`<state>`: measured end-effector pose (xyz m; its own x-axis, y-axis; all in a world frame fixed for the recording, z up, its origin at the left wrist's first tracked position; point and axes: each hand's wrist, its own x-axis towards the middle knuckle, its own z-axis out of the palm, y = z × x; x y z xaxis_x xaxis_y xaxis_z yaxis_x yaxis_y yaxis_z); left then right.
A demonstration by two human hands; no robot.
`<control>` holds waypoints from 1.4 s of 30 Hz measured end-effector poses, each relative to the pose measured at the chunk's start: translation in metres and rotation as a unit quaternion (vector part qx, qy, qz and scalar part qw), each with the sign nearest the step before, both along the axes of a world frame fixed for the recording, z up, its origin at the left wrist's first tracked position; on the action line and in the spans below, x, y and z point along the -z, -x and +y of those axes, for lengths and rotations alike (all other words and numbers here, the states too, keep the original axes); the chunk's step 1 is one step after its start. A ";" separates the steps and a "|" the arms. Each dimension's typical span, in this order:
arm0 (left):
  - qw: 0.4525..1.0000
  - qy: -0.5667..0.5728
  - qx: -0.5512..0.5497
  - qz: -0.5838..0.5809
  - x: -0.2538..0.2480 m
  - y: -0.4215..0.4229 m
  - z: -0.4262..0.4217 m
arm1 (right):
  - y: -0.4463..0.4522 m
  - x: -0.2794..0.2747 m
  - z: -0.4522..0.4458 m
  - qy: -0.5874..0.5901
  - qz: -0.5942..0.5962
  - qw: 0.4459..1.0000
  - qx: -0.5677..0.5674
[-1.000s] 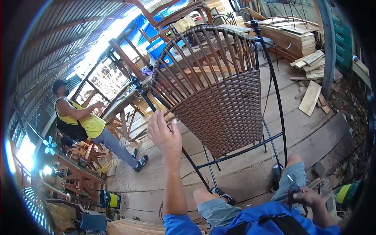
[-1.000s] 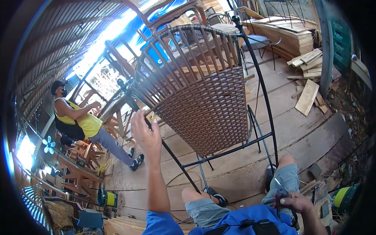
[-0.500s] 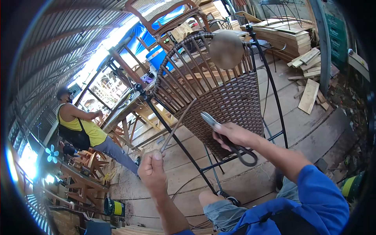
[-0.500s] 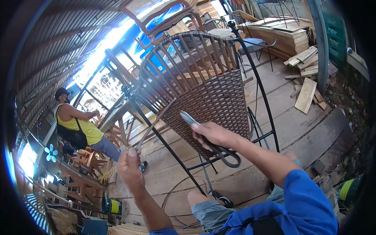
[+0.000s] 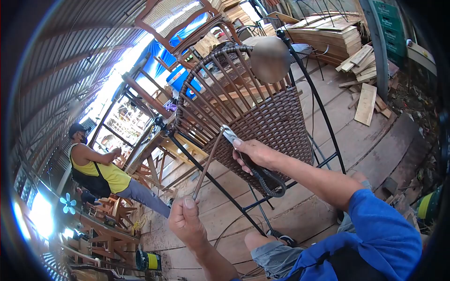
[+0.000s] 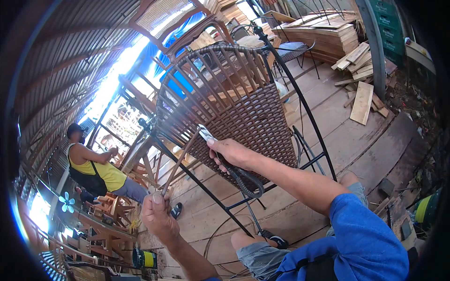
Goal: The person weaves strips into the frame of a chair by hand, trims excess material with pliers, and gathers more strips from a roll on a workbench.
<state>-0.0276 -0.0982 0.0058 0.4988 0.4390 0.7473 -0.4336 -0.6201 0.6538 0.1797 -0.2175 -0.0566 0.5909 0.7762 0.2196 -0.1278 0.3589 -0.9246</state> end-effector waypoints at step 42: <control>0.962 0.140 0.073 -0.224 0.063 -0.184 -0.181 | 0.334 0.344 -0.398 0.714 0.056 0.523 0.462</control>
